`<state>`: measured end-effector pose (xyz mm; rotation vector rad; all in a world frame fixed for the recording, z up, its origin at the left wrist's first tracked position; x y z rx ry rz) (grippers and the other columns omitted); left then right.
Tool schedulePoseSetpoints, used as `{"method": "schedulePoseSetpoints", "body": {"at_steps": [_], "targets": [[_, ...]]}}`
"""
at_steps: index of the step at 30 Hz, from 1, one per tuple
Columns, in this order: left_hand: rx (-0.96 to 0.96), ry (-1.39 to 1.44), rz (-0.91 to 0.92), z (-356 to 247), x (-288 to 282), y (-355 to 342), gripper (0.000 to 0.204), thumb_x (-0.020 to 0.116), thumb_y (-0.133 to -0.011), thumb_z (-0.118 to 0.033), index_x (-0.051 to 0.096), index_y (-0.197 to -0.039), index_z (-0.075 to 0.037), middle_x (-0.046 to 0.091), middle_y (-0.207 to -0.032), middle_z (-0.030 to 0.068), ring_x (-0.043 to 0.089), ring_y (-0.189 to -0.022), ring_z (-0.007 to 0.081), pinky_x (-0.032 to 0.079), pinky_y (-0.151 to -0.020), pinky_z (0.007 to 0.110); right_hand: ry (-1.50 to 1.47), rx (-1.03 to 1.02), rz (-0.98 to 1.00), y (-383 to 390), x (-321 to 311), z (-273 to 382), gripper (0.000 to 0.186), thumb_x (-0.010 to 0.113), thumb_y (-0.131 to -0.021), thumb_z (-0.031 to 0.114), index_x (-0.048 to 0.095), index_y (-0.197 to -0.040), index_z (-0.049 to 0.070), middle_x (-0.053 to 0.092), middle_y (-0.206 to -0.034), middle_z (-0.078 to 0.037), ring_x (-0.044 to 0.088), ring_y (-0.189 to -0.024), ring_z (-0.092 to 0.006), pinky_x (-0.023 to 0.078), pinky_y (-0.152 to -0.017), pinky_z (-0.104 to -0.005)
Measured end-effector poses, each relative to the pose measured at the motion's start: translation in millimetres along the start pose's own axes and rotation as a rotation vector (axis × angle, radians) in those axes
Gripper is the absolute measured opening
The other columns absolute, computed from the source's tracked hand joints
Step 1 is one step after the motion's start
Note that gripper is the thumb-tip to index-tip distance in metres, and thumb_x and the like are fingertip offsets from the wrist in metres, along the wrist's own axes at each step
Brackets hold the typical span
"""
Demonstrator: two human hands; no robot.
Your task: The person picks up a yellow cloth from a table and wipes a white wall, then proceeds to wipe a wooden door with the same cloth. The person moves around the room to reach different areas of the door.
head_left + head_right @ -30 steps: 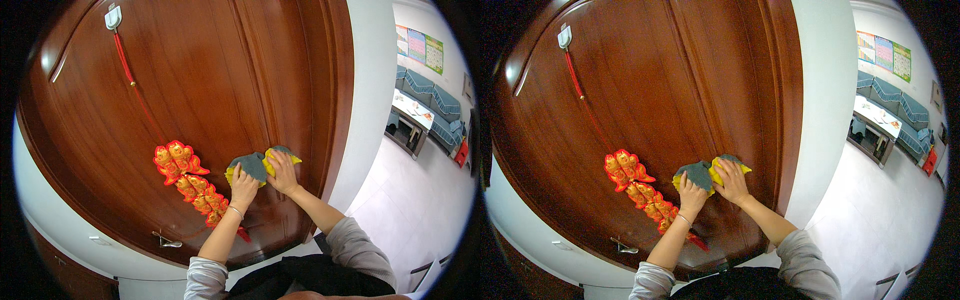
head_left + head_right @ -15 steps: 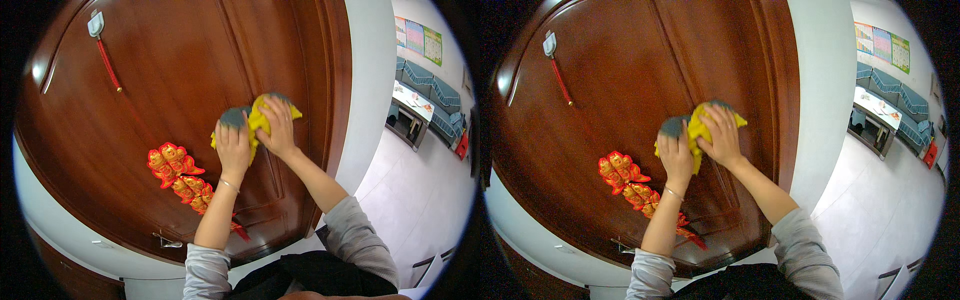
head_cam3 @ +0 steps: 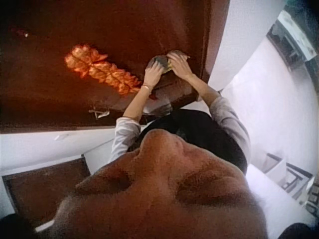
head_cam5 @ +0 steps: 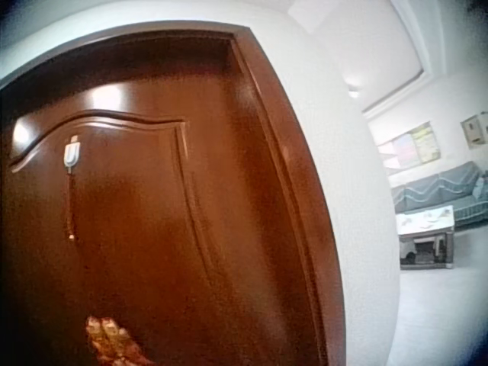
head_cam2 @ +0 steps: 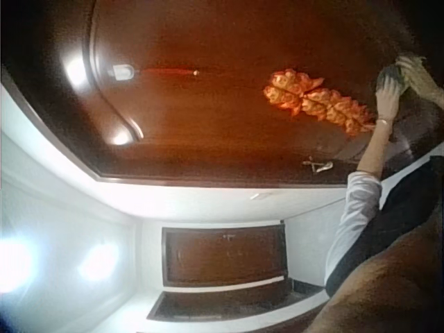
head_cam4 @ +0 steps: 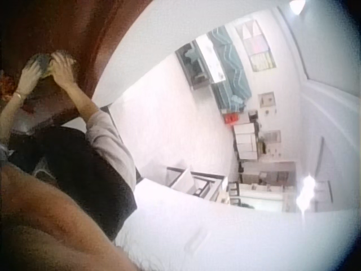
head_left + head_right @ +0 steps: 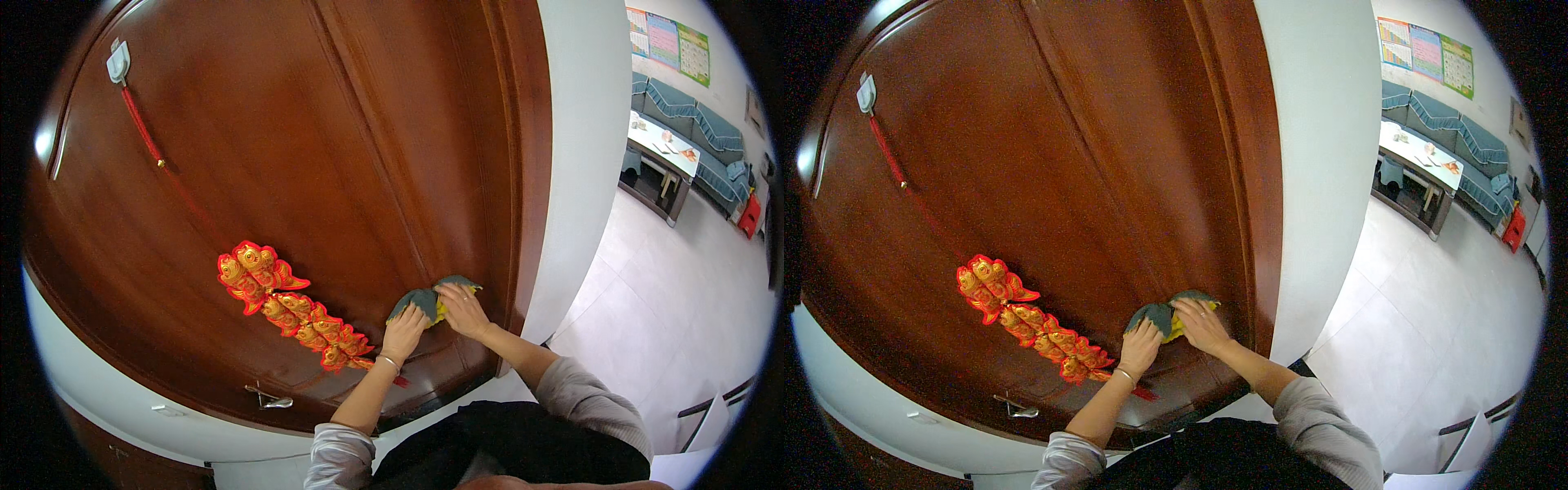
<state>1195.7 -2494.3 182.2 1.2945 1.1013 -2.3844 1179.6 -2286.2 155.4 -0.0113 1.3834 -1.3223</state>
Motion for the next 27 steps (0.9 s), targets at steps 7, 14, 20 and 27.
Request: {"method": "schedulePoseSetpoints", "body": {"at_steps": [7,14,20,27], "targets": [[-0.073,-0.130,-0.300,25,-92,-149,0.021,0.061,-0.082,-0.012,0.068,-0.100,-0.005,0.064,-0.110,0.0165,0.060,-0.113,0.0354,0.048,-0.099,0.045,-0.042,-0.081,-0.531,-113,-104,0,0.034,0.056,-0.081,-0.006,0.053,-0.115,0.000,0.045,-0.141,-0.015,0.036,-0.140,-0.0384,0.027,-0.119,-0.0526],[-0.041,-0.093,-0.268,16,-81,-167,0.016,0.060,-0.083,-0.013,0.066,-0.094,-0.003,0.062,-0.109,0.0137,0.054,-0.121,0.0333,0.046,-0.103,0.043,-0.087,-0.010,-0.637,-110,-93,-17,0.042,0.055,-0.078,-0.008,0.049,-0.119,-0.002,0.044,-0.142,-0.018,0.034,-0.141,-0.0411,0.026,-0.120,-0.0511],[0.194,-0.017,0.045,-7,6,-93,0.033,0.053,-0.091,-0.018,0.063,-0.120,-0.006,0.059,-0.133,0.0087,0.050,-0.130,0.0230,0.043,-0.103,0.032,-0.083,0.341,-0.458,4,5,-38,0.047,0.057,-0.083,-0.004,0.045,-0.129,-0.005,0.038,-0.145,-0.021,0.031,-0.142,-0.0427,0.027,-0.119,-0.0489],[0.385,-0.166,0.328,-33,63,-32,0.045,0.047,-0.097,-0.023,0.054,-0.138,-0.007,0.049,-0.148,0.0065,0.041,-0.139,0.0210,0.034,-0.111,0.033,-0.293,0.778,-0.610,75,106,-3,0.049,0.052,-0.090,0.004,0.038,-0.137,-0.007,0.033,-0.147,-0.026,0.035,-0.137,-0.0440,0.027,-0.117,-0.0457]]}}
Point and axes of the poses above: each hand's wrist, its own y-axis away from the middle knuckle, its own x-axis out of the palm, z = x × y, the point moved 1 cm from there along -y, towards the middle knuckle
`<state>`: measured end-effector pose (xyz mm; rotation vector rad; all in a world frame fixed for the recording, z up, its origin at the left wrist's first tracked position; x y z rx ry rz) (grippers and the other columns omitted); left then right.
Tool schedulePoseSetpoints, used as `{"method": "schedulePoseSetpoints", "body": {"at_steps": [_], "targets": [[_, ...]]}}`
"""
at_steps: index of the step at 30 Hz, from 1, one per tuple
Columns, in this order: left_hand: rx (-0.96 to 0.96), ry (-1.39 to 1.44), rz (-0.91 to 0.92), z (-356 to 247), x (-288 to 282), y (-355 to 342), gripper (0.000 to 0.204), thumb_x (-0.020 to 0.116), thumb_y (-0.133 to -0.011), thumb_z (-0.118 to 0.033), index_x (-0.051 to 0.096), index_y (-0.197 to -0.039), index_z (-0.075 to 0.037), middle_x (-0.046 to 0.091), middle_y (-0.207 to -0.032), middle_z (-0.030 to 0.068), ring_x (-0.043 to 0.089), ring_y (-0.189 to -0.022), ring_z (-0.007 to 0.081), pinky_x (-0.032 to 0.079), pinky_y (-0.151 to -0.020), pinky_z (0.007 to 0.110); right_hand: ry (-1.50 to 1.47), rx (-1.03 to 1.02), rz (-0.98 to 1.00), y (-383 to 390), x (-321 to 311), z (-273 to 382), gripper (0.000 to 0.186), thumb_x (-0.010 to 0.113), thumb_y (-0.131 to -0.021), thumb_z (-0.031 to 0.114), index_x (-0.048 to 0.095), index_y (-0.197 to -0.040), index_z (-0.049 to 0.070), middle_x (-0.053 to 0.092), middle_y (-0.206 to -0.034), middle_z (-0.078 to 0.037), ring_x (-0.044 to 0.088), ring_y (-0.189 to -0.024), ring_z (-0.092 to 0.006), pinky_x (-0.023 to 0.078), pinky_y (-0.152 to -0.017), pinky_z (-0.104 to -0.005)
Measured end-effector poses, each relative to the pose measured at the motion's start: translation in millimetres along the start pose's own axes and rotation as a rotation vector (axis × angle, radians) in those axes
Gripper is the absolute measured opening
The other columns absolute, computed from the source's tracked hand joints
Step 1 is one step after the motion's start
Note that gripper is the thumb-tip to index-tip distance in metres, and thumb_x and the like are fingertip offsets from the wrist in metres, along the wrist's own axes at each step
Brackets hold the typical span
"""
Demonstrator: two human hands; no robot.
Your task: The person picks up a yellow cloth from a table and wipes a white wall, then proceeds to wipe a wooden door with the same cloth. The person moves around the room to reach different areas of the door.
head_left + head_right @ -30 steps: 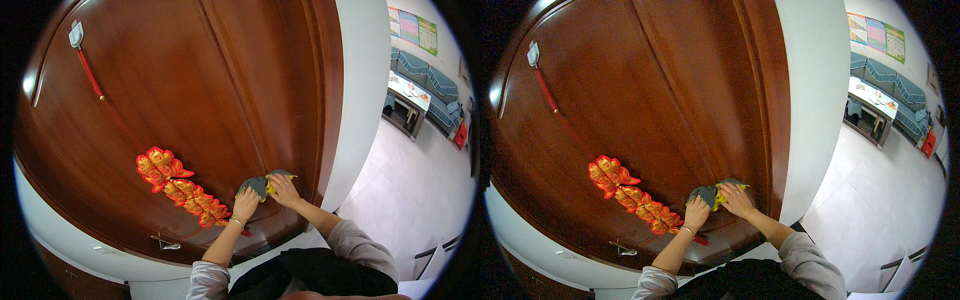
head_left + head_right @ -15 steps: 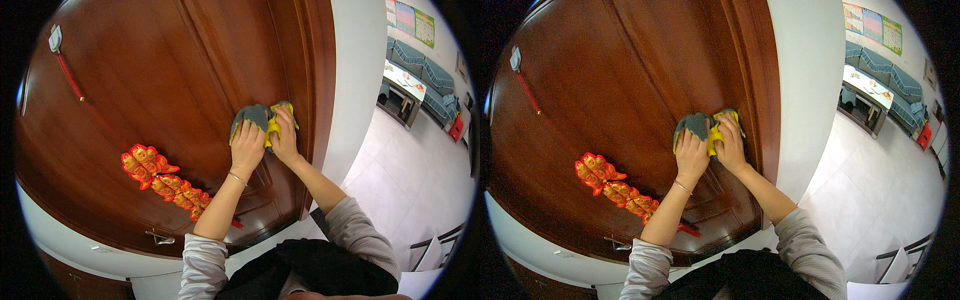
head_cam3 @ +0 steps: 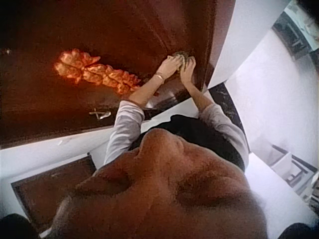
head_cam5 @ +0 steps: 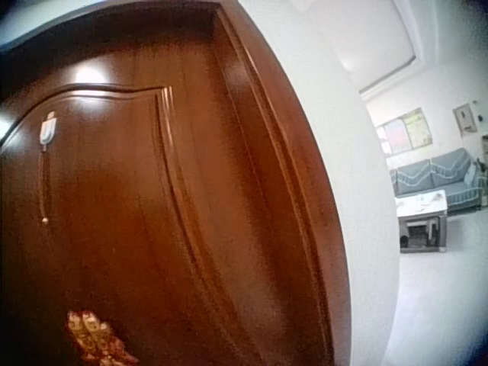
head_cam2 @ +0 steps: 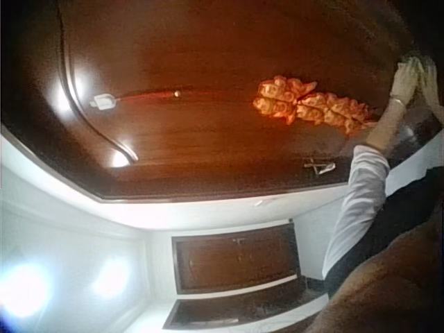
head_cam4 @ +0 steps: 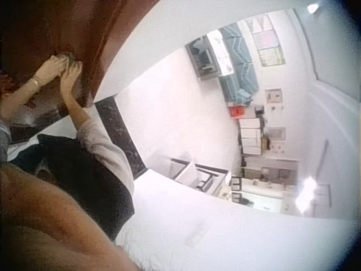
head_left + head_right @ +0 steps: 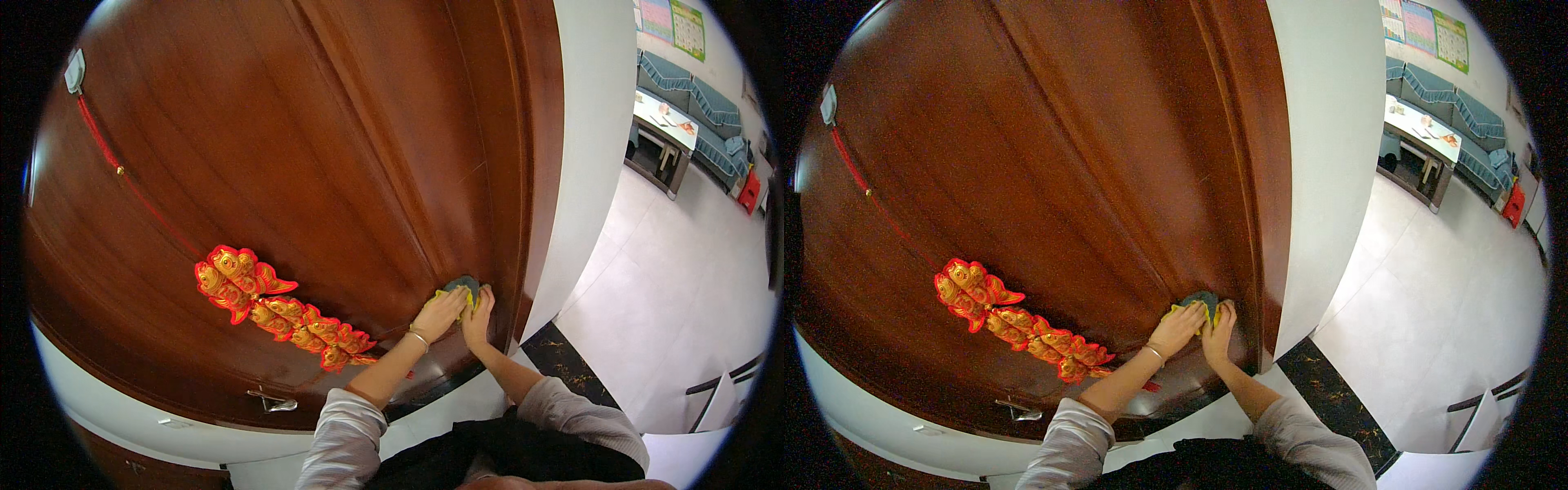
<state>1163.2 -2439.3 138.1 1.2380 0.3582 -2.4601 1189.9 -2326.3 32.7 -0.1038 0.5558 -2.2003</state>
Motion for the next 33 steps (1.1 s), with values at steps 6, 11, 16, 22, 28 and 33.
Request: {"method": "schedulePoseSetpoints", "body": {"at_steps": [6,11,16,22,28,33], "targets": [[-0.146,0.000,0.012,-16,4,47,0.041,0.051,-0.094,-0.022,0.061,-0.130,-0.006,0.054,-0.143,0.0072,0.040,-0.141,0.0232,0.026,-0.118,0.039,-0.054,0.091,0.033,40,24,26,0.049,0.057,-0.088,-0.002,0.042,-0.135,-0.004,0.033,-0.144,-0.023,0.036,-0.134,-0.0441,0.032,-0.113,-0.0473],[-0.579,0.248,-0.083,1,-49,75,0.036,0.054,-0.089,-0.015,0.064,-0.121,-0.002,0.064,-0.123,0.0164,0.051,-0.128,0.0318,0.027,-0.118,0.049,-0.035,-0.271,0.093,2,16,117,0.047,0.058,-0.081,-0.009,0.048,-0.127,-0.001,0.036,-0.144,-0.020,0.034,-0.138,-0.0418,0.030,-0.115,-0.0492],[-0.924,0.267,-0.610,66,-136,60,0.068,0.058,-0.086,-0.010,0.034,-0.148,0.008,0.059,-0.124,0.0290,0.049,-0.127,0.0442,0.024,-0.114,0.060,-0.053,-0.733,0.073,-83,18,242,0.045,0.061,-0.076,-0.006,0.057,-0.119,0.005,0.043,-0.141,-0.017,0.033,-0.142,-0.0411,0.027,-0.117,-0.0542],[-1.160,0.306,-1.049,161,-257,14,0.078,0.055,-0.093,-0.018,0.014,-0.155,0.007,0.052,-0.128,0.0357,0.045,-0.123,0.0512,0.024,-0.109,0.061,-0.088,-1.191,0.019,-190,4,417,0.047,0.062,-0.074,-0.001,0.062,-0.120,0.010,0.050,-0.139,-0.014,0.041,-0.138,-0.0381,0.026,-0.117,-0.0591],[-1.193,0.113,-1.065,185,-276,21,0.075,0.051,-0.096,-0.022,0.013,-0.155,0.006,0.047,-0.141,0.0323,0.042,-0.131,0.0510,0.021,-0.113,0.059,-0.026,-1.322,0.058,-198,6,453,0.047,0.061,-0.076,0.002,0.059,-0.123,0.010,0.052,-0.140,-0.012,0.044,-0.137,-0.0353,0.028,-0.116,-0.0576],[-1.222,0.314,-0.832,106,-165,33,0.079,0.060,-0.089,-0.017,0.022,-0.153,0.008,0.032,-0.153,0.0341,0.024,-0.145,0.0507,0.011,-0.119,0.061,0.270,-1.408,0.291,-165,2,343,0.055,0.066,-0.080,0.014,0.054,-0.133,0.012,0.051,-0.142,-0.012,0.048,-0.132,-0.0319,0.039,-0.104,-0.0523]]}}
Point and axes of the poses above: each hand's wrist, its own y-axis away from the middle knuckle, its own x-axis out of the palm, z = x × y, the point moved 1 cm from there along -y, towards the middle knuckle
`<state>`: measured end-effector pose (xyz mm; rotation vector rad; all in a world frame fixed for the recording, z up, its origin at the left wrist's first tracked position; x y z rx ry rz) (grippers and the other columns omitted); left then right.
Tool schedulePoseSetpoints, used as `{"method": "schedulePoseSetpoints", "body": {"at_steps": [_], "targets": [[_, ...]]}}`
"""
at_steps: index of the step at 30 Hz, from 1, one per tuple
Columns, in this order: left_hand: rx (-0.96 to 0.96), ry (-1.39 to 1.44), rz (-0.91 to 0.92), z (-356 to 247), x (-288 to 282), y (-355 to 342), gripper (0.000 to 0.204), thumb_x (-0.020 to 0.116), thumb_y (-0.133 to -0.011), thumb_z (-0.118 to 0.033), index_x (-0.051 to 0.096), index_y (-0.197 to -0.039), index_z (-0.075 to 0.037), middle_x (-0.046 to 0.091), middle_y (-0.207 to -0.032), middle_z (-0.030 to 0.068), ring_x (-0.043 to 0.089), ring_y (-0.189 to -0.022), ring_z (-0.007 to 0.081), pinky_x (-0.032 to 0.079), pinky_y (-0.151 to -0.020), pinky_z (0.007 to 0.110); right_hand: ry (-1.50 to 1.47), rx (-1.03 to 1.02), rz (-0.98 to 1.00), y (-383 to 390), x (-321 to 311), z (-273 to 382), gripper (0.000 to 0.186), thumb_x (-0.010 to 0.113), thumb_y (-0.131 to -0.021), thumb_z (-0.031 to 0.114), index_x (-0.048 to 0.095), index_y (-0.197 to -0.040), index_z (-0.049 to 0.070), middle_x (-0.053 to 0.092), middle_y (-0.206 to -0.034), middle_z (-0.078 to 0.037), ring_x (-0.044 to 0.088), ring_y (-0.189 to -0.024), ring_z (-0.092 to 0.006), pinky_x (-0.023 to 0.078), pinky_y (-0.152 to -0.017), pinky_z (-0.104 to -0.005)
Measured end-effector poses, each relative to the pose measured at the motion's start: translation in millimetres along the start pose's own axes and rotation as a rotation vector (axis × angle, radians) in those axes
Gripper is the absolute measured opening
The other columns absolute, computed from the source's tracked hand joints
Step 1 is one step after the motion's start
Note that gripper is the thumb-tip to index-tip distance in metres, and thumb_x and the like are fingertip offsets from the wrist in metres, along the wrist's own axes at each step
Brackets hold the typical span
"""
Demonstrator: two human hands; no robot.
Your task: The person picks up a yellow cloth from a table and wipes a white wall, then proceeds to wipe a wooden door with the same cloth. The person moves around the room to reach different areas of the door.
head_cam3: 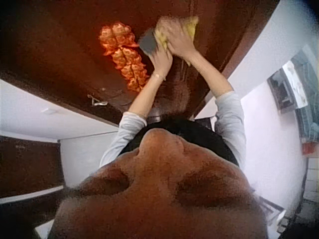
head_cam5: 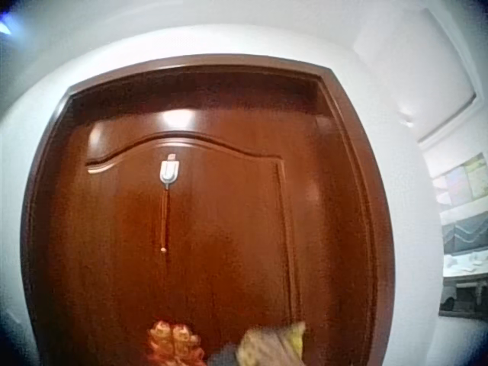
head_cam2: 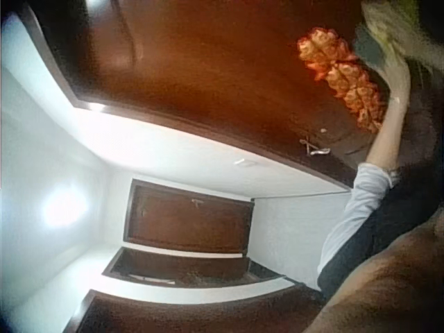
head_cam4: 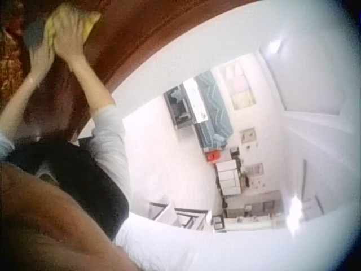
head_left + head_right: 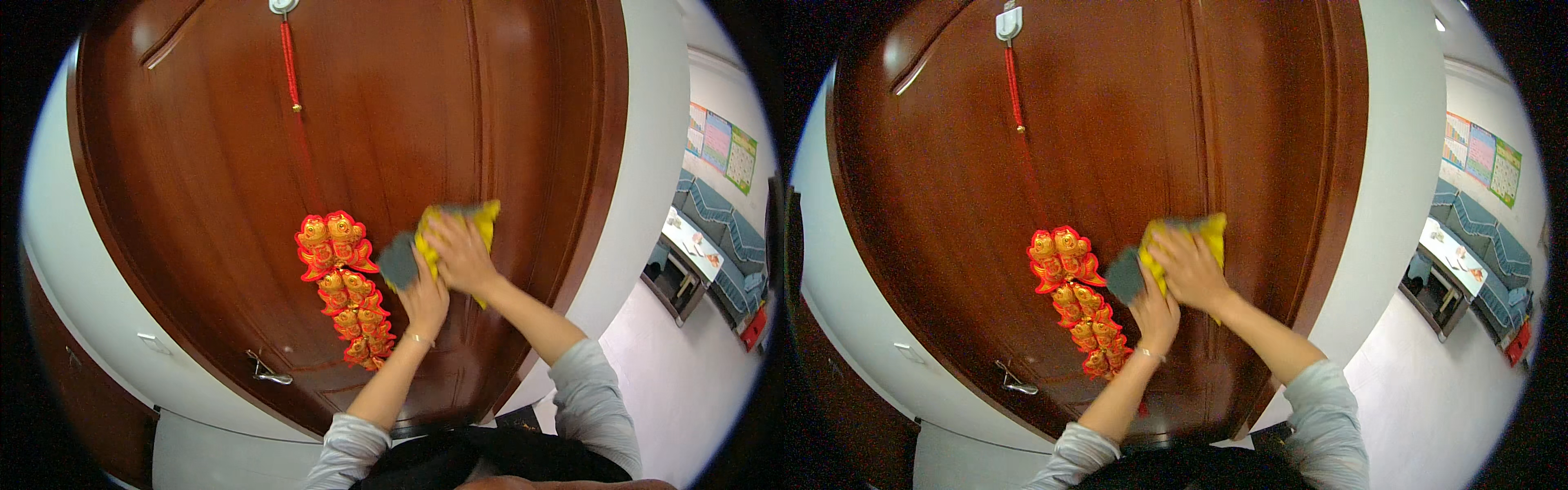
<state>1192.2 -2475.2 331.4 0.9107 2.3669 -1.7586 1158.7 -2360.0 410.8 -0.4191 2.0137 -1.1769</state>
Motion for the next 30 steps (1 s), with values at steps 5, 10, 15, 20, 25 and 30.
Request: {"method": "schedulePoseSetpoints", "body": {"at_steps": [5,10,15,20,25,30], "targets": [[0.051,-0.073,0.203,35,37,120,0.062,0.060,-0.086,-0.011,0.042,-0.141,0.010,0.039,-0.147,0.0342,0.034,-0.138,0.0526,0.021,-0.115,0.062,-0.049,-0.170,0.260,122,29,8,0.068,0.072,-0.078,0.025,0.051,-0.141,0.014,0.046,-0.150,-0.006,0.050,-0.128,-0.0244,0.045,-0.093,-0.0437],[-0.032,-0.036,0.170,11,38,100,0.054,0.058,-0.091,-0.011,0.043,-0.138,0.011,0.045,-0.141,0.0361,0.042,-0.132,0.0520,0.032,-0.110,0.058,-0.020,-0.225,0.224,81,19,-1,0.062,0.069,-0.077,0.019,0.055,-0.137,0.014,0.048,-0.149,-0.004,0.051,-0.131,-0.0223,0.045,-0.093,-0.0422],[-0.088,0.203,-0.178,-36,9,-26,0.075,0.052,-0.094,-0.010,0.011,-0.153,0.011,0.053,-0.127,0.0361,0.053,-0.112,0.0501,0.039,-0.097,0.054,-0.106,-0.273,0.042,-66,-25,-20,0.051,0.066,-0.080,0.014,0.059,-0.131,0.012,0.052,-0.146,-0.006,0.047,-0.137,-0.0248,0.040,-0.106,-0.0456],[-0.002,0.450,-0.474,-92,-63,-180,0.075,0.044,-0.090,0.001,0.008,-0.156,0.006,0.039,-0.144,0.0359,0.039,-0.132,0.0495,0.026,-0.113,0.052,0.006,-0.384,-0.232,-218,-67,-62,0.047,0.065,-0.082,0.013,0.060,-0.128,0.012,0.054,-0.144,-0.007,0.044,-0.139,-0.0274,0.037,-0.111,-0.0496],[0.277,0.015,-0.794,-67,-124,-306,0.066,0.051,-0.095,-0.014,0.024,-0.151,0.008,0.050,-0.134,0.0306,0.046,-0.124,0.0475,0.023,-0.111,0.059,0.103,-0.284,-0.413,-326,-103,-62,0.050,0.061,-0.085,0.022,0.055,-0.132,0.008,0.051,-0.142,-0.014,0.042,-0.140,-0.0315,0.030,-0.116,-0.0499],[0.454,-0.236,-0.592,-51,-139,-303,0.067,0.055,-0.092,-0.014,0.028,-0.149,0.008,0.053,-0.131,0.0291,0.045,-0.128,0.0442,0.022,-0.114,0.060,0.105,-0.160,-0.517,-300,-84,-55,0.055,0.056,-0.089,0.022,0.047,-0.139,0.000,0.046,-0.146,-0.022,0.038,-0.141,-0.0369,0.022,-0.121,-0.0493]]}}
Point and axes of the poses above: each hand's wrist, its own y-axis away from the middle knuckle, its own x-axis out of the palm, z = x × y, the point moved 1 cm from there along -y, towards the middle knuckle
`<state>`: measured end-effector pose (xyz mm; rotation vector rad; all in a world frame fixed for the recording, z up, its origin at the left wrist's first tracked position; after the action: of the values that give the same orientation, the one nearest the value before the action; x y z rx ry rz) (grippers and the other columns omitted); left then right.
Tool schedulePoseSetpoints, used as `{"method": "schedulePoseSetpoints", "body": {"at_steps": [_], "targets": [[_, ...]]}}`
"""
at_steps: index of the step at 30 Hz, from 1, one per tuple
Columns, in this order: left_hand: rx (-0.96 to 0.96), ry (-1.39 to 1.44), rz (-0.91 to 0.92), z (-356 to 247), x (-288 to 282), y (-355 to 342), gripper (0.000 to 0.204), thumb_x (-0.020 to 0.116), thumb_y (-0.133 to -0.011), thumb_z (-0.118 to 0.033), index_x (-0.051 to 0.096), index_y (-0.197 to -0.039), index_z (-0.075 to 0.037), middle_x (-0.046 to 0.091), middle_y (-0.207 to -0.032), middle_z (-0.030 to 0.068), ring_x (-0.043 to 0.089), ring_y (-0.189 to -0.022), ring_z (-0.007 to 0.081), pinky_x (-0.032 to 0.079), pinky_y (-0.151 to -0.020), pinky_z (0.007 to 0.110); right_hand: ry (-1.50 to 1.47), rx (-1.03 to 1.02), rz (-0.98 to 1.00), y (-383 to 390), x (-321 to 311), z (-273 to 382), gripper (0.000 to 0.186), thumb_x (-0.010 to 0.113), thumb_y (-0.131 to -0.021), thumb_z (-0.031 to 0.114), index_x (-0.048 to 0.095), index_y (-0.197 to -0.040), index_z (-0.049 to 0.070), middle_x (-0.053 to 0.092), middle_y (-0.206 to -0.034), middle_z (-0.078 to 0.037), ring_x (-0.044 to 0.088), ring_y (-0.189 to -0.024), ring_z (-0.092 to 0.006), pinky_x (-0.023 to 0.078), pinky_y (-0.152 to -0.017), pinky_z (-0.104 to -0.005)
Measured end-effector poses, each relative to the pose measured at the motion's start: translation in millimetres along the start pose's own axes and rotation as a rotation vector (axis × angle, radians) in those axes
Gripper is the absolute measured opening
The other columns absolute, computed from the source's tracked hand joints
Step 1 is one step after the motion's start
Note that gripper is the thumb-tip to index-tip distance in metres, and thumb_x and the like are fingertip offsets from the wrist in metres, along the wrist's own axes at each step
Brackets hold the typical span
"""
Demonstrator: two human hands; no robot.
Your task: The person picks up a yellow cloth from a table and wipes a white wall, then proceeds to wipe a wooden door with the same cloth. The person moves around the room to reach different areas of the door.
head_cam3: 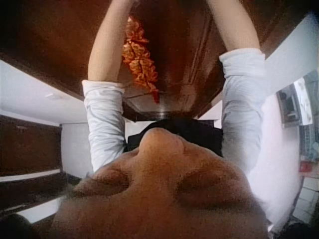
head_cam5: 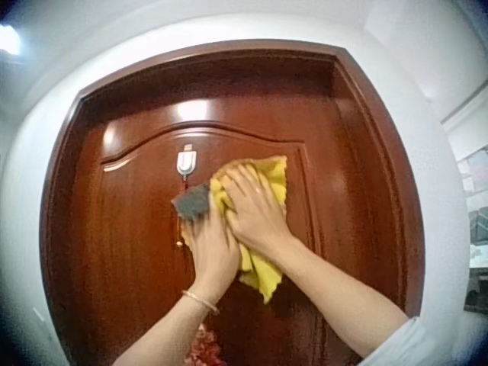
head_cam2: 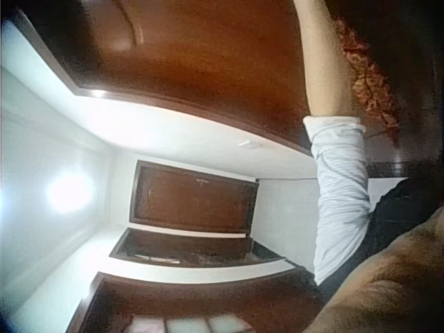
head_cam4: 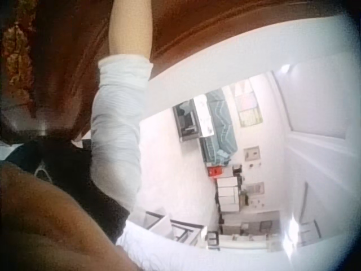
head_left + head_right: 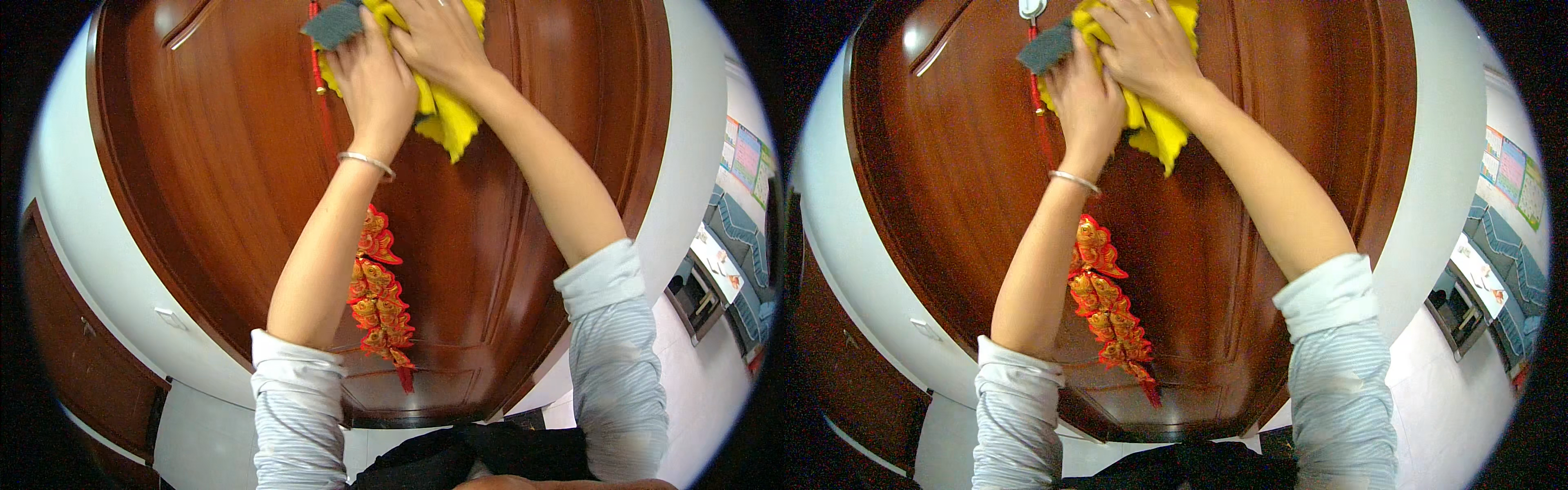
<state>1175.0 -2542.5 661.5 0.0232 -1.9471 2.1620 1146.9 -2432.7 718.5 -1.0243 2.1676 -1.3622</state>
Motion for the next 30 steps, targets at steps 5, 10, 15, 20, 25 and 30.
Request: {"method": "schedulePoseSetpoints", "body": {"at_steps": [5,10,15,20,25,30], "targets": [[0.205,0.077,0.277,-8,-38,58,0.052,0.051,-0.088,-0.005,0.043,-0.138,0.008,0.052,-0.132,0.0265,0.048,-0.127,0.0415,0.032,-0.113,0.051,-0.064,0.080,0.043,87,-27,28,0.057,0.067,-0.077,0.009,0.053,-0.132,0.005,0.053,-0.139,-0.012,0.045,-0.135,-0.0317,0.034,-0.112,-0.0470],[0.494,0.228,0.476,-4,-67,87,0.039,0.054,-0.087,-0.007,0.058,-0.124,0.002,0.050,-0.139,0.0211,0.045,-0.134,0.0373,0.036,-0.115,0.046,-0.236,0.056,0.159,154,-55,28,0.059,0.062,-0.068,-0.013,0.055,-0.125,0.003,0.055,-0.134,-0.014,0.051,-0.127,-0.0353,0.042,-0.107,-0.0454],[0.690,-0.022,0.336,22,-133,25,0.034,0.057,-0.085,-0.014,0.065,-0.117,-0.002,0.057,-0.132,0.0159,0.048,-0.133,0.0326,0.037,-0.116,0.044,-0.446,0.074,-0.075,79,-69,66,0.059,0.060,-0.067,-0.015,0.055,-0.122,0.005,0.057,-0.130,-0.015,0.053,-0.122,-0.0375,0.044,-0.105,-0.0456],[0.545,-0.237,0.319,100,-183,26,0.034,0.056,-0.085,-0.010,0.066,-0.117,-0.003,0.059,-0.132,0.0158,0.050,-0.132,0.0341,0.038,-0.114,0.045,-0.432,-0.016,-0.022,27,-24,139,0.044,0.060,-0.075,-0.006,0.055,-0.119,0.001,0.056,-0.127,-0.018,0.053,-0.123,-0.0374,0.044,-0.107,-0.0454],[0.264,-0.072,0.442,168,-159,76,0.049,0.051,-0.082,0.005,0.059,-0.130,0.002,0.053,-0.138,0.0229,0.046,-0.133,0.0412,0.036,-0.114,0.048,-0.184,-0.147,0.218,39,47,164,0.041,0.050,-0.091,0.009,0.052,-0.130,-0.002,0.051,-0.139,-0.020,0.047,-0.135,-0.0318,0.040,-0.112,-0.0407],[0.173,-0.019,0.250,177,-129,44,0.064,0.055,-0.088,-0.013,0.038,-0.147,0.003,0.042,-0.148,0.0272,0.034,-0.142,0.0432,0.018,-0.120,0.056,-0.016,-0.180,0.070,-14,76,148,0.047,0.047,-0.091,0.008,0.050,-0.136,-0.002,0.049,-0.145,-0.019,0.044,-0.139,-0.0315,0.034,-0.117,-0.0430]]}}
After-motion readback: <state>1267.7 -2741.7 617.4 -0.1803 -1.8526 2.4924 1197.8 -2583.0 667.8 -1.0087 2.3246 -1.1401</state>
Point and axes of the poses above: each hand's wrist, its own y-axis away from the middle knuckle, its own x-axis out of the palm, z = x × y, the point moved 1 cm from there along -y, towards the middle knuckle
